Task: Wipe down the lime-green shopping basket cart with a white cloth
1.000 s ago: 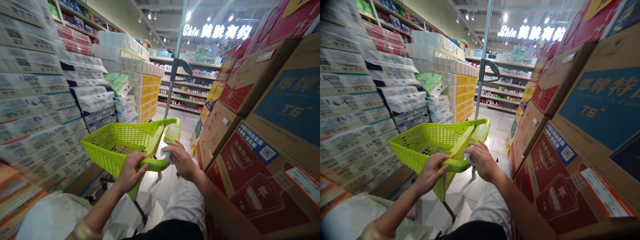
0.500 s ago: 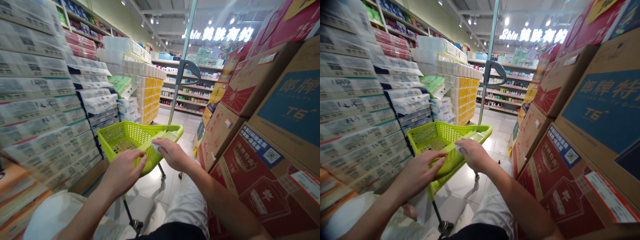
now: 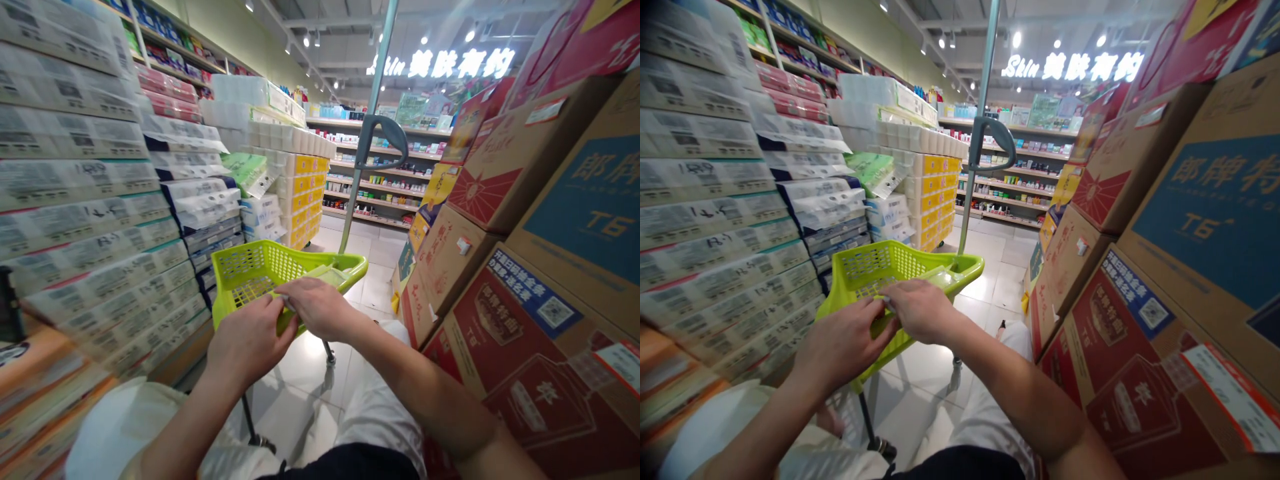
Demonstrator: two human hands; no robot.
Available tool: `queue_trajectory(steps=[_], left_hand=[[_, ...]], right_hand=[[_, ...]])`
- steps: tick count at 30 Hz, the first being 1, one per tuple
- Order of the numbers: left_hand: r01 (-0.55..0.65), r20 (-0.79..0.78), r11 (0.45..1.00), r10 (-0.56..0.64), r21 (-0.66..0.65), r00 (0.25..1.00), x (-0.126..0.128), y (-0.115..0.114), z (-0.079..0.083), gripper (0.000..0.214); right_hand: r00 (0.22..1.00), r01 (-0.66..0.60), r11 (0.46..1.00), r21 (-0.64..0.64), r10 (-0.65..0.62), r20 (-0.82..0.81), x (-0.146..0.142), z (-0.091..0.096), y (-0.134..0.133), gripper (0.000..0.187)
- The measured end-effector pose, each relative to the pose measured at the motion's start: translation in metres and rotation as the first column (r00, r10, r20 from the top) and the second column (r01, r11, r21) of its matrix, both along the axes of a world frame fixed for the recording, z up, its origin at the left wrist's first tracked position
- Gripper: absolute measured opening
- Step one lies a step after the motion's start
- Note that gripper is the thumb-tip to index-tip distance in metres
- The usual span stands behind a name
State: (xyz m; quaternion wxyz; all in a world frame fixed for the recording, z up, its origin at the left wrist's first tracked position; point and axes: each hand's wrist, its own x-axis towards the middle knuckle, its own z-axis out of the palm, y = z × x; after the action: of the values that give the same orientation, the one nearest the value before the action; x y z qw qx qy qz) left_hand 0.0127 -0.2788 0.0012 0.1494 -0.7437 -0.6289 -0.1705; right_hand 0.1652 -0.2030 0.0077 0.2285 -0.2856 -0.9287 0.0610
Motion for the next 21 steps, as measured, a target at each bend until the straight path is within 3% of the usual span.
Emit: queue_trajectory(steps=[3,6,9,12,14,17,19,21], left_hand=[[0.013,0.004,1.000,-0.013,-0.004,1.000,-0.003,-0.002,-0.001,0.032],[0.028,0.025,1.000,-0.028,0.002,0.999,-0.009,-0.003,-0.002,0.034],[0.043,0.058,0.999,-0.044,0.012,0.997,-0.012,-0.004,-0.002,0.035],[0.049,0.052,0.999,-0.049,0.016,0.997,-0.011,-0.005,-0.001,0.035],[0.046,0.025,0.999,-0.047,0.015,0.999,-0.010,-0.005,-0.001,0.035],[0.048,-0.009,0.999,-0.048,0.022,0.999,-0.009,-0.004,-0.002,0.034],[0.056,-0.021,0.998,-0.055,0.033,0.998,-0.011,-0.003,-0.004,0.034],[0.061,-0.030,0.997,-0.060,0.049,0.998,-0.013,-0.004,-0.005,0.034]], right_hand=[[0.999,-0.026,1.000,0.004,0.026,0.047,-0.002,0.004,0.000,0.033],[0.986,0.160,0.987,-0.026,-0.159,0.041,0.025,0.004,0.022,0.034],[0.921,0.390,0.920,-0.040,-0.389,0.018,0.053,-0.003,0.042,0.035],[0.874,0.482,0.874,-0.059,-0.485,-0.038,0.058,-0.012,0.040,0.036],[0.902,0.415,0.909,-0.030,-0.416,-0.120,0.046,-0.017,0.026,0.034],[0.977,0.140,0.988,0.069,-0.127,-0.169,0.020,-0.019,0.000,0.033],[0.992,-0.008,0.995,0.096,0.020,-0.128,0.009,-0.017,-0.009,0.033],[0.994,-0.016,0.996,0.084,0.024,-0.102,0.008,-0.014,-0.008,0.032]])
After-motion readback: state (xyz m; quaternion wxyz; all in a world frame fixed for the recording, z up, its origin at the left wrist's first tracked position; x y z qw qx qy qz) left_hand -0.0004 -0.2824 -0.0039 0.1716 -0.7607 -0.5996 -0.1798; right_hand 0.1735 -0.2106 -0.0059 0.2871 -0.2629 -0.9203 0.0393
